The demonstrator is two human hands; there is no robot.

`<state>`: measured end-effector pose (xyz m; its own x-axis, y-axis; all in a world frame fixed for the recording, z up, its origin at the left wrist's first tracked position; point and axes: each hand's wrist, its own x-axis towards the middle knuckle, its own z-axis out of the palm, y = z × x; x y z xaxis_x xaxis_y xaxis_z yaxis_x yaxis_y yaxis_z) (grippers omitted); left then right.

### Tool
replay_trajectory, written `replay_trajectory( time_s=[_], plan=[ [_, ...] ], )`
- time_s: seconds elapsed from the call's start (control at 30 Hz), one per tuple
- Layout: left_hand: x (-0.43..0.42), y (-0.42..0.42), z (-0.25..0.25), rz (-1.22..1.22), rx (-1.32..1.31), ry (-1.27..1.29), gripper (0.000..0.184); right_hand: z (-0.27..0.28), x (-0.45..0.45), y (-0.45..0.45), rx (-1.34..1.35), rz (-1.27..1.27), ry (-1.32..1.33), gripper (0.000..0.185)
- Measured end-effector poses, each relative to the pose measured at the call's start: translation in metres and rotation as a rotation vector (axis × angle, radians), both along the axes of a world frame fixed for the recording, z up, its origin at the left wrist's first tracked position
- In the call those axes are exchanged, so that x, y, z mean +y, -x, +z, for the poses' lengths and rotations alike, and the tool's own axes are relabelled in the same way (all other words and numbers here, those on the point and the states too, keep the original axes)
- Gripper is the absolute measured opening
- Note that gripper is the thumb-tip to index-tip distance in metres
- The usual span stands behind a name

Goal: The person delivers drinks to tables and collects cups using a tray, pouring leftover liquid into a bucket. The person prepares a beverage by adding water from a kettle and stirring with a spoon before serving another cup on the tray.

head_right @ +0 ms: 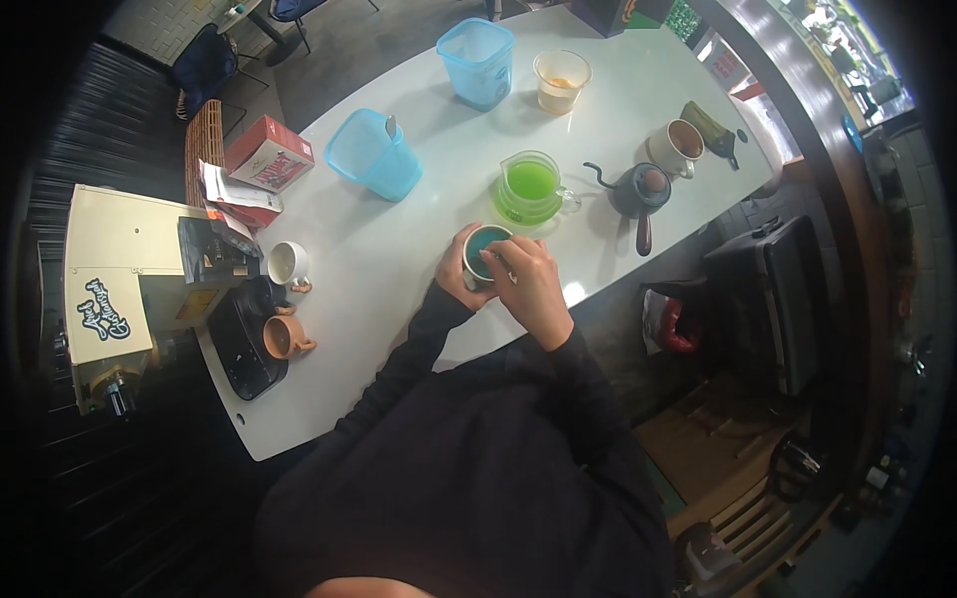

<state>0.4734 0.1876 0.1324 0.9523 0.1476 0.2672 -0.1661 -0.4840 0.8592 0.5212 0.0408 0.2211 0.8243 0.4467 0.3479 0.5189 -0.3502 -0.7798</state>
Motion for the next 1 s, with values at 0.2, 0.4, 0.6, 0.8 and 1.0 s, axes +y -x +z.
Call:
replay_trajectory(
  time_s=[0.2, 0.4, 0.6, 0.8, 1.0],
  plan=[
    [0.0, 0.0, -0.002, 0.005, 0.029, 0.008, 0.094, -0.011, -0.003, 0.0, 0.241, 0.048, -0.003, 0.008],
    [0.0, 0.001, 0.003, 0.009, 0.016, -0.051, 0.095, -0.01, -0.013, -0.006, 0.104, 0.091, 0.063, 0.007],
    [-0.002, 0.001, 0.004, 0.017, -0.01, -0.077, 0.095, 0.0, -0.009, -0.015, -0.07, 0.005, 0.168, 0.007],
    [0.0, 0.0, 0.001, 0.003, 0.003, -0.073, 0.097, -0.014, -0.001, -0.017, -0.059, 0.01, 0.043, 0.009],
    [-0.001, 0.0, -0.003, 0.0, 0.033, 0.003, 0.096, -0.012, -0.008, -0.009, 0.063, 0.101, 0.036, 0.01]
  ],
)
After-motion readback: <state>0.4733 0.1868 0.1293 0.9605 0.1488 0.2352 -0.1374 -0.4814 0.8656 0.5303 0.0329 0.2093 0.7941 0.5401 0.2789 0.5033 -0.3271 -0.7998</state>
